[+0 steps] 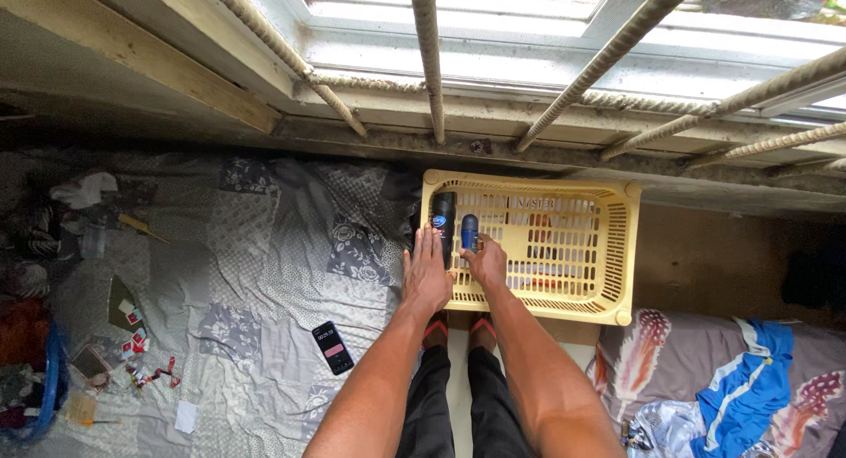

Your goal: The person picks up containers and small circular items from a bed and places them into a yellow basket.

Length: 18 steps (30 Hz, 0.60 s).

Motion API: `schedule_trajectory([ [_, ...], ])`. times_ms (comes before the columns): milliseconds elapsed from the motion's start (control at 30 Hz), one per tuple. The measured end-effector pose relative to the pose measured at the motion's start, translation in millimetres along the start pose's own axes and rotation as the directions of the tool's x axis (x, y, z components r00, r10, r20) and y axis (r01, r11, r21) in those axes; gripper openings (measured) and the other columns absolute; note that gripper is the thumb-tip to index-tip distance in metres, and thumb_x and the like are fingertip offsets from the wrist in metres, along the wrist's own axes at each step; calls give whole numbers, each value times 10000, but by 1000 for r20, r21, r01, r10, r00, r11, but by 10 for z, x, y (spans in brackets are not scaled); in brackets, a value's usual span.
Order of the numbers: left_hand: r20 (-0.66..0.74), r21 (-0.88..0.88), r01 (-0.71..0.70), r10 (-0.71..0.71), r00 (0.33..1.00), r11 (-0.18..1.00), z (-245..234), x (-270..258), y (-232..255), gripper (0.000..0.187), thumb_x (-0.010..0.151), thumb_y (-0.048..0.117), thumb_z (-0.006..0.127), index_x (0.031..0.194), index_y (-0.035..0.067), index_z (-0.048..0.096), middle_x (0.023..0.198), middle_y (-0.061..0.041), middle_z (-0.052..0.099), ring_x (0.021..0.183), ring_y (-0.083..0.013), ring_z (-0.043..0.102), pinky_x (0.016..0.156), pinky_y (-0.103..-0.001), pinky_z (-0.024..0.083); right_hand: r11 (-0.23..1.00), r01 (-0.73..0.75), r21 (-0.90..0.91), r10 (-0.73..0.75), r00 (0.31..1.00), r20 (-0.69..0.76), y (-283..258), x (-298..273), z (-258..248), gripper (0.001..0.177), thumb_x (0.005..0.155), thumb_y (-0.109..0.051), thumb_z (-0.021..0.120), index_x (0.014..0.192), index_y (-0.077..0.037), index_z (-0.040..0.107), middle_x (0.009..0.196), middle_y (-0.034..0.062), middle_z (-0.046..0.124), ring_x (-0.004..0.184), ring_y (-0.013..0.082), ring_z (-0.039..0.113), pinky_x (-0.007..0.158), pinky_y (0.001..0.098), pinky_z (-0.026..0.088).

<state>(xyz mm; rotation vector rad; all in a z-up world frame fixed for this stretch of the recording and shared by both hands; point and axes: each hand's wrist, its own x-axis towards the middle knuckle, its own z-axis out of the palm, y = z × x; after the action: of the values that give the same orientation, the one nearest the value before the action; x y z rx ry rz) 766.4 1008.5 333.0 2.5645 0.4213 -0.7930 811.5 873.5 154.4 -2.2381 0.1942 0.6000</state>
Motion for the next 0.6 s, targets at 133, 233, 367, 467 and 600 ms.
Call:
schedule_trajectory([
  [133, 22, 38, 14, -15, 1000, 999, -9, 6, 42, 989, 913, 253, 690, 1621, 13, 43, 1725, -127, -31, 1594, -279, -18, 1267, -514, 96, 998, -14, 57, 14, 1000, 9, -99, -62, -20, 729, 713, -234, 914, 1338, -28, 601, 972, 154, 729, 899, 297, 712, 824, 404, 560],
  [233, 39, 17, 20, -20, 999, 1000, 8, -16, 45, 997, 905, 254, 697, 1621, 27, 42, 1720, -124, -34, 1592, -274, -22, 1269, -508, 97, 998, -55, 14, 55, 998, 26, -138, -66, 32, 739, 701, -196, 917, 1346, -56, 586, 973, 132, 726, 896, 283, 712, 829, 405, 550],
  [367, 16, -10, 25, -24, 1000, 1000, 34, -2, 48, 991, 910, 242, 696, 1626, 39, 43, 1729, -105, -27, 1597, -268, -21, 1274, -507, 90, 999, 5, 43, -8, 998, 66, -72, -22, 109, 678, 731, -228, 897, 1321, -47, 616, 1017, 130, 749, 948, 289, 719, 868, 398, 550],
  [467, 34, -2, 40, -40, 999, 999, 42, 1, 53, 988, 916, 244, 686, 1626, 46, 29, 1726, -99, -36, 1595, -261, -30, 1277, -496, 80, 998, 62, 6, -62, 997, 49, -32, -14, 97, 662, 725, -237, 908, 1301, -36, 649, 1071, 145, 744, 999, 309, 709, 897, 406, 543],
  [600, 46, -8, 56, -56, 997, 998, 32, -12, 72, 974, 925, 234, 670, 1633, 59, 25, 1728, -91, -40, 1595, -250, -39, 1280, -488, 66, 994, 106, 11, -106, 993, 56, -88, -44, -2, 712, 729, -258, 917, 1321, 8, 625, 1093, 193, 738, 1029, 346, 697, 908, 429, 534],
])
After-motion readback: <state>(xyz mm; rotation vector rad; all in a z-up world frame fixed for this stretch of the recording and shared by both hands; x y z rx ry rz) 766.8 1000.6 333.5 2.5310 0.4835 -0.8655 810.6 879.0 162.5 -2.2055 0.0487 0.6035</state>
